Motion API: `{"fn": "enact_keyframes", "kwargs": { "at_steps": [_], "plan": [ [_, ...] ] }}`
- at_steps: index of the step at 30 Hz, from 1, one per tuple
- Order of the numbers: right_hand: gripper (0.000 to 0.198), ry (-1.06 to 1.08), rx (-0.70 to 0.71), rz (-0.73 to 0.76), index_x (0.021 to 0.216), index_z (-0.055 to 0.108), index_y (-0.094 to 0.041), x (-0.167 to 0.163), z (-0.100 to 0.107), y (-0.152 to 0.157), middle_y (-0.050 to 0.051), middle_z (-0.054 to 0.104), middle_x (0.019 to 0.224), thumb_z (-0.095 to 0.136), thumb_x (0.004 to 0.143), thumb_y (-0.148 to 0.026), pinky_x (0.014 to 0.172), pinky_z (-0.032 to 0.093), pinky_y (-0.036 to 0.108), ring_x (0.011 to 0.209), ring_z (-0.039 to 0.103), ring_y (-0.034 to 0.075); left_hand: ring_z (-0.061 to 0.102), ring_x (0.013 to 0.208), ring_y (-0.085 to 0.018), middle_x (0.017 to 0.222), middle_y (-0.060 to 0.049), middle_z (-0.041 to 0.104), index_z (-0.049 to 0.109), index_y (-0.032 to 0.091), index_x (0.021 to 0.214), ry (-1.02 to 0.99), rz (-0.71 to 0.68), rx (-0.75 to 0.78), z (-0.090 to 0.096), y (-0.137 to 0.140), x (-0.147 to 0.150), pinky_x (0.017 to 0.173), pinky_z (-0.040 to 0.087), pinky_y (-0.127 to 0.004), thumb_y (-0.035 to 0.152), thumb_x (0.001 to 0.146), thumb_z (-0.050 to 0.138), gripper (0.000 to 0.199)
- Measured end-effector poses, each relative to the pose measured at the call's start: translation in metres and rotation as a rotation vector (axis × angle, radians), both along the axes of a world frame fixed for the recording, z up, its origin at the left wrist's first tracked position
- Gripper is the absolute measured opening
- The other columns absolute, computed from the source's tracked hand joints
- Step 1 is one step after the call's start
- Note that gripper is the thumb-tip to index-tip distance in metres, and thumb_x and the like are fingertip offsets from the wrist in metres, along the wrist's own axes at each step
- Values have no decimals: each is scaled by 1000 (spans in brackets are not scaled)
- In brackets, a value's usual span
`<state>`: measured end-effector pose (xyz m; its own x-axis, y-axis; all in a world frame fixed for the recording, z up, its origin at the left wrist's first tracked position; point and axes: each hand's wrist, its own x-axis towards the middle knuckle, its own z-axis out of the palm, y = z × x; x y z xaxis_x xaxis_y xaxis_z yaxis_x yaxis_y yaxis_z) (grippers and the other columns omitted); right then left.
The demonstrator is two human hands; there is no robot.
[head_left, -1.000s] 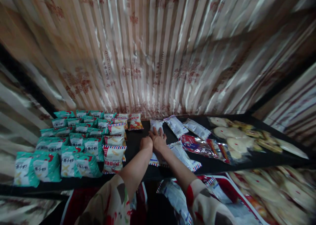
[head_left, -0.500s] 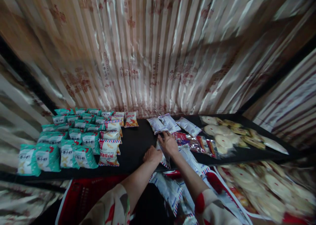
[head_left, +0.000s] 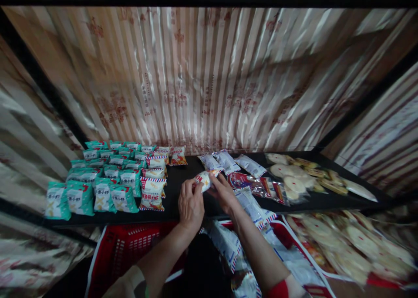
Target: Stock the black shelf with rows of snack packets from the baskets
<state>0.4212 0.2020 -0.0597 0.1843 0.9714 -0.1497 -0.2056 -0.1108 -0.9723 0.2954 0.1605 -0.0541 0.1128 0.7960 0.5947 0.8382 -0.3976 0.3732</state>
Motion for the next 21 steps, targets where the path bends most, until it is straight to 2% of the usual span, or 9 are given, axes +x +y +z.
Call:
{"fn": "enact_keyframes", "kwargs": {
  "at_steps": [3, 7, 12, 14, 18, 21],
  "plan": [
    [40, 231, -77, 20, 106, 57, -26, -14, 12, -10, 2, 69, 88, 67, 73, -47, 66, 54, 30, 69, 64, 15, 53, 104, -23, 106, -8, 56, 60, 22, 103, 124, -58, 208, -5, -4, -16, 84, 50, -37, 10, 83, 52, 25],
    [33, 393, -119, 94, 106, 57, -25, -17, 28, -22, 1, 69, 83, 58, 82, -48, 67, 55, 32, 68, 65, 15, 50, 113, -23, 109, -8, 57, 60, 20, 99, 152, -109, 372, -8, -6, -42, 89, 50, -37, 9, 85, 50, 20],
    [31, 577, -145, 246, 86, 58, -19, 2, 36, -36, 4, 70, 79, 49, 87, -49, 68, 55, 33, 70, 67, 17, 49, 118, -21, 108, -8, 61, 59, 17, 99, 336, -412, 550, 11, 4, -90, 91, 48, -34, 11, 88, 47, 17],
    [33, 570, -170, 266, 84, 58, -18, 7, 34, -40, 4, 69, 74, 51, 86, -51, 66, 56, 32, 66, 67, 17, 50, 118, -20, 108, -6, 63, 59, 17, 99, 438, -543, 606, 22, 11, -104, 92, 47, -33, 10, 89, 46, 18],
    [43, 439, -183, 339, 103, 60, -19, 12, 27, -42, 5, 71, 82, 58, 80, -55, 63, 55, 29, 69, 67, 16, 50, 120, -19, 111, -2, 65, 60, 17, 98, 580, -789, 714, 38, 28, -114, 101, 42, -35, 12, 86, 52, 15],
    [42, 294, -141, 453, 100, 65, -16, 13, 21, -43, 5, 71, 83, 72, 71, -46, 62, 51, 22, 68, 66, 13, 50, 121, -18, 115, -2, 64, 60, 18, 99, 640, -905, 745, 46, 42, -113, 104, 40, -37, 12, 86, 53, 16]
  ]
}}
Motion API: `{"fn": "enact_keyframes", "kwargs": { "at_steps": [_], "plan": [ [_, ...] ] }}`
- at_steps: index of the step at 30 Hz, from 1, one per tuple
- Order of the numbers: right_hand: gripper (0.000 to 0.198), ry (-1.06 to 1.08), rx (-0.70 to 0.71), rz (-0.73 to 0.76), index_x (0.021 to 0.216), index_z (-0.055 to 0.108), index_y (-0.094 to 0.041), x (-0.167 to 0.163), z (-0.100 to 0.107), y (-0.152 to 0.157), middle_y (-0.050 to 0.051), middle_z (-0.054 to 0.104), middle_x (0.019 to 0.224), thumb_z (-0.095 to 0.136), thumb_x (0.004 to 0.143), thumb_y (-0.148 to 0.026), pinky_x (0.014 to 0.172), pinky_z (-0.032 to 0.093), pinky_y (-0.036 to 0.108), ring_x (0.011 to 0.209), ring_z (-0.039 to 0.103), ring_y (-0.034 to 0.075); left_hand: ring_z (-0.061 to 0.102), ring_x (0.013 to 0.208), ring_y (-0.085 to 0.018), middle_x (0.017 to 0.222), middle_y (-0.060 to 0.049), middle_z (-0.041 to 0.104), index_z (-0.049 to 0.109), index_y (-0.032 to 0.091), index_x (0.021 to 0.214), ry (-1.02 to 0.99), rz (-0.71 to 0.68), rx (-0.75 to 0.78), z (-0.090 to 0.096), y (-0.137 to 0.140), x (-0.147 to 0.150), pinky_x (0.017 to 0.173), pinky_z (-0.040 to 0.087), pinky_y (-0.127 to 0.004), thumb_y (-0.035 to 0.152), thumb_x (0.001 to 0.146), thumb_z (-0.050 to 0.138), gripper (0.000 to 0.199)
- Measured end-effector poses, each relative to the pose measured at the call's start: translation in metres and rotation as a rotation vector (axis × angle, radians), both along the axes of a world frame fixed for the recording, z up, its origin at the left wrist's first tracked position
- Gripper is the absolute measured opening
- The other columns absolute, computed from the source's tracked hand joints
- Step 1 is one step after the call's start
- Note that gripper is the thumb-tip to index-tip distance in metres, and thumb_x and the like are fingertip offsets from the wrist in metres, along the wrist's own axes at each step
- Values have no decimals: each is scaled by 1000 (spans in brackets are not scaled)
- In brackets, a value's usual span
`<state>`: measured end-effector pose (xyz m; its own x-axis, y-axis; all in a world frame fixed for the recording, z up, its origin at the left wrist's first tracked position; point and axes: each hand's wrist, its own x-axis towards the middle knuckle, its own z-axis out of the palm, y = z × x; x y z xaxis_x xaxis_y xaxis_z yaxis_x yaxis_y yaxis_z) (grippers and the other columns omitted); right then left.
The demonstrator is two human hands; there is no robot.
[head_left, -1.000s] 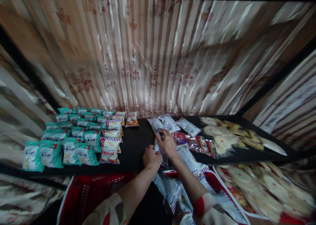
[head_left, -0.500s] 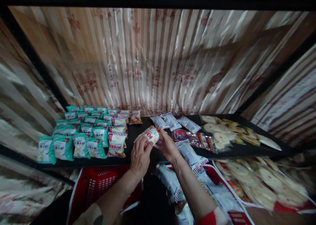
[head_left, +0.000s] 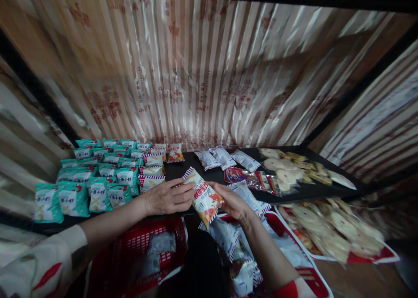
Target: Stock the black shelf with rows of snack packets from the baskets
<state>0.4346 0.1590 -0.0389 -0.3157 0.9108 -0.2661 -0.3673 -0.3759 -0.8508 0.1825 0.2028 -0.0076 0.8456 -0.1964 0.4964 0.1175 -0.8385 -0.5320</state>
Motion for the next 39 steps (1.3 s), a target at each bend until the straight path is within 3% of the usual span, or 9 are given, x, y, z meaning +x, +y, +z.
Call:
{"fn": "enact_keyframes", "kwargs": {
  "at_steps": [4, 8, 11, 17, 21, 27, 35, 39],
  "plan": [
    [33, -71, 51, 68, 89, 70, -14, 1, -8, 2, 3, 71, 78, 77, 66, -37, 63, 50, 22, 63, 64, 11, 41, 128, -13, 125, 0, 59, 58, 24, 106, 144, 88, -232, 8, 15, 6, 109, 35, -34, 10, 90, 42, 27],
    [34, -83, 65, -55, 92, 69, -16, -3, -20, 19, 4, 72, 84, 77, 65, -36, 73, 51, 27, 72, 67, 15, 31, 135, -18, 136, -7, 49, 54, 17, 118, 24, 434, -531, 1, 9, 28, 111, 31, -41, 10, 89, 37, 33],
    [33, -88, 63, -142, 89, 70, -17, -11, -34, 42, 4, 72, 84, 78, 63, -36, 73, 51, 27, 71, 66, 14, 37, 132, -22, 136, -14, 48, 48, 12, 125, -227, 710, -710, -19, -7, 54, 106, 39, -39, 9, 84, 40, 41],
    [29, -213, 79, -240, 78, 70, -17, -32, -60, 102, 3, 71, 75, 78, 61, -38, 70, 52, 29, 67, 65, 16, 30, 135, -29, 144, -17, 35, 43, 10, 131, -418, 1008, -959, -72, -7, 83, 105, 39, -43, 14, 79, 50, 52],
    [30, -273, 135, -219, 79, 70, -17, -48, -74, 141, 2, 71, 74, 74, 63, -42, 70, 51, 29, 67, 65, 16, 27, 136, -30, 144, -18, 35, 44, 8, 130, -490, 1096, -1022, -91, 19, 81, 108, 34, -43, 14, 79, 50, 52],
    [29, -471, 236, -159, 80, 70, -16, -67, -89, 179, 0, 70, 70, 68, 66, -42, 64, 49, 26, 64, 62, 14, 30, 134, -32, 143, -20, 35, 48, 6, 127, -589, 1176, -1090, -103, 52, 77, 107, 34, -44, 14, 80, 48, 48],
    [28, -620, 326, -138, 86, 71, -18, -69, -88, 191, 0, 70, 74, 62, 71, -40, 68, 48, 27, 69, 62, 16, 30, 134, -32, 143, -18, 38, 51, 11, 124, -698, 1141, -1058, -106, 62, 79, 107, 34, -49, 13, 78, 49, 46],
    [35, -669, 357, -194, 100, 67, -20, -66, -85, 193, 0, 70, 81, 63, 71, -40, 73, 49, 29, 75, 63, 16, 34, 132, -31, 141, -14, 42, 51, 14, 124, -717, 1115, -1030, -103, 62, 79, 106, 36, -49, 14, 79, 49, 45]
  ]
}}
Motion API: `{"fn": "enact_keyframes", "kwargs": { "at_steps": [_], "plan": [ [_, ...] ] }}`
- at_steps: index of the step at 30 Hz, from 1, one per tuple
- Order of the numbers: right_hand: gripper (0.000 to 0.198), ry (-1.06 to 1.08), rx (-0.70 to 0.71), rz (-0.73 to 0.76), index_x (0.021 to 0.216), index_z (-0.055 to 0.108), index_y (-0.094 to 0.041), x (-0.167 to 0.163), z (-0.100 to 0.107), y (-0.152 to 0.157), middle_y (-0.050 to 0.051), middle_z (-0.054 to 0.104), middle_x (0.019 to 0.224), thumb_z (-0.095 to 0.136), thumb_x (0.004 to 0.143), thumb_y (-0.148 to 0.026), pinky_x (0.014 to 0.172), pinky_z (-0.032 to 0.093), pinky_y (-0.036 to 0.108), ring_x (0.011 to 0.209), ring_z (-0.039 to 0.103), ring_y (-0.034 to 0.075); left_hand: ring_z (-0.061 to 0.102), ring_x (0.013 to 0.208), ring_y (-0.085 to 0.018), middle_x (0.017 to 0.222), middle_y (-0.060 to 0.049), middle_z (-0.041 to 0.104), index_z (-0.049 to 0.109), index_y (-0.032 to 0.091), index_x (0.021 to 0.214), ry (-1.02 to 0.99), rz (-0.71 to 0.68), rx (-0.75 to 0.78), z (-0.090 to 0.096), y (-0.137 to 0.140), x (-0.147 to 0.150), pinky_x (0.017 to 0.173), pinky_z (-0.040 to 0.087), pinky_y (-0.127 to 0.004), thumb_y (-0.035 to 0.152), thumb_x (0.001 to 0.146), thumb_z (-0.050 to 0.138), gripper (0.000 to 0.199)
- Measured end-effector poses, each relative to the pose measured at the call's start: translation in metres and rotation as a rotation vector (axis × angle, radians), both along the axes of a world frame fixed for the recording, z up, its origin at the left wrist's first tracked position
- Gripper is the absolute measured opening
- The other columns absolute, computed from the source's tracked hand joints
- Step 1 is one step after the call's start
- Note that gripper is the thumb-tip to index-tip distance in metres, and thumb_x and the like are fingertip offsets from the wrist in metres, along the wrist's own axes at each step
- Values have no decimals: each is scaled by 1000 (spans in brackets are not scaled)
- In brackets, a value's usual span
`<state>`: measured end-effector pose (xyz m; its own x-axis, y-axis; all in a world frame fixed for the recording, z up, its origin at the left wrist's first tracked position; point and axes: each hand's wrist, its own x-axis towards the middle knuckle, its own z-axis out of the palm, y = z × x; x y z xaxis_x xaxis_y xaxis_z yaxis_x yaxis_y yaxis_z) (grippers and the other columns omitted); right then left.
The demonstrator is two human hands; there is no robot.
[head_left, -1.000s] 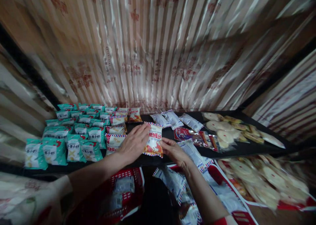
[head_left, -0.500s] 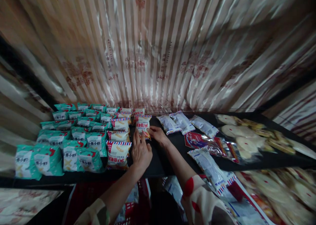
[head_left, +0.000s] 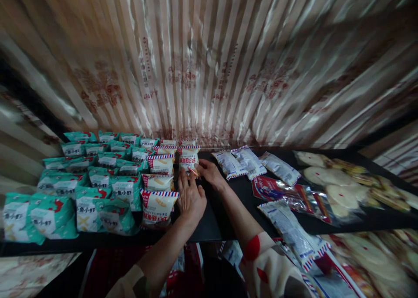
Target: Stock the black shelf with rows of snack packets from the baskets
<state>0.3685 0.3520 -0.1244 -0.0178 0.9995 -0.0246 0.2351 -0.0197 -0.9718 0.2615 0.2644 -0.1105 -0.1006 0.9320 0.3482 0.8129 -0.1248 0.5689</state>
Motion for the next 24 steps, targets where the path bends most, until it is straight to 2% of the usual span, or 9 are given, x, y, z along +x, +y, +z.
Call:
{"fn": "enact_keyframes", "kwargs": {
  "at_steps": [3, 5, 9, 13, 16, 20, 24],
  "plan": [
    [41, -113, 20, -33, 108, 63, -21, -1, 1, 1, 0, 68, 77, 62, 73, -41, 72, 49, 30, 71, 61, 16, 34, 132, -31, 139, -15, 44, 52, 12, 122, 8, 9, 2, 1, 0, 0, 107, 35, -49, 13, 78, 50, 44],
    [38, -226, 60, -60, 107, 63, -21, -2, 1, 2, 2, 67, 81, 60, 75, -41, 75, 49, 32, 73, 61, 16, 32, 133, -32, 137, -17, 45, 53, 10, 121, 16, 7, 6, -1, 1, 1, 108, 33, -50, 13, 78, 50, 44],
    [37, -408, 219, -208, 106, 65, -19, -6, -2, 2, 9, 64, 104, 60, 74, -37, 91, 44, 36, 96, 59, 22, 31, 134, -31, 139, -17, 43, 51, 11, 123, 2, -7, -6, -7, 2, 1, 107, 33, -50, 14, 78, 49, 46],
    [35, -324, 204, -125, 108, 64, -20, -9, -4, -1, 7, 65, 106, 54, 78, -36, 93, 44, 36, 100, 59, 21, 29, 135, -31, 141, -15, 40, 50, 13, 125, -17, -11, -37, -11, 2, 2, 106, 35, -48, 14, 78, 49, 48],
    [37, -265, 182, -208, 109, 63, -21, -10, -1, -9, 7, 64, 111, 54, 78, -40, 93, 44, 37, 103, 58, 22, 27, 136, -31, 142, -16, 39, 49, 12, 125, -27, -25, -49, -7, -2, 0, 106, 36, -48, 13, 77, 50, 48],
    [45, -148, 215, -346, 112, 60, -17, -16, 8, -43, 11, 62, 112, 51, 80, -47, 91, 44, 35, 100, 58, 22, 38, 130, -27, 138, -15, 44, 54, 12, 119, -72, -124, -32, 1, -29, -12, 105, 39, -43, 10, 79, 46, 40],
    [41, 71, 256, -490, 110, 55, -19, -37, 15, -116, 8, 64, 100, 49, 82, -49, 78, 47, 31, 84, 60, 17, 54, 112, -17, 118, -7, 59, 61, 20, 105, -178, -389, 1, -4, -94, -44, 98, 45, -33, 7, 80, 40, 35]
  ]
}}
